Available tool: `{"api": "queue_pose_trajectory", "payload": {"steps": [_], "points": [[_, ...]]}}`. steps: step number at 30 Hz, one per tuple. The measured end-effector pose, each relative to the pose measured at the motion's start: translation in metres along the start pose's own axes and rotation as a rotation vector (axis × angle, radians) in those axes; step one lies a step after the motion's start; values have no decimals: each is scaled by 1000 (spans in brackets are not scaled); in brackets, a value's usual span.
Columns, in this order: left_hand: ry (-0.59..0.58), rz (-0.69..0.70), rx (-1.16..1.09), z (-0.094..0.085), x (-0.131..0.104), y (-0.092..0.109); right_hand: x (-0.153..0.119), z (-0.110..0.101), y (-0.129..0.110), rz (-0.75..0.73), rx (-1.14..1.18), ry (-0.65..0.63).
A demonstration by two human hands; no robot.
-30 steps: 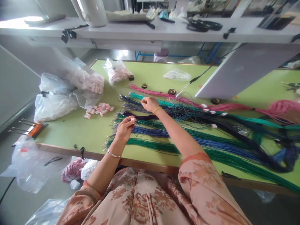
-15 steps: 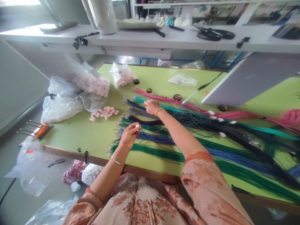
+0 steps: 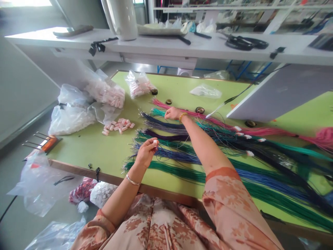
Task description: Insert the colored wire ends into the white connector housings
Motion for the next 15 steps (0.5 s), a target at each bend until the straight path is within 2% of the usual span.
{"api": "queue_pose_trajectory", "payload": {"steps": [2, 4, 7, 12, 15], "points": [[-6, -3, 3, 1, -1, 0, 3, -11, 5, 29, 42, -38], [-11, -7, 4, 3, -1, -1, 3, -12, 0, 32, 7, -98], [-12, -4, 5, 3, -2, -2, 1, 2, -26, -41, -205, -131], [0, 2, 2, 0, -1, -3, -5, 35, -87, -283, -706, -23], [5, 4, -5, 1, -2, -2, -1, 46, -98, -323, -757, -45]]}}
Point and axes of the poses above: each hand's wrist, its own x-axis towards the middle knuckle, its own z-axis out of the palm, y = z × x, the point moved 7 cm from there along x, towards the middle knuckle, and after that the axes turned 13 degrees about y, right-handed, at the moved point
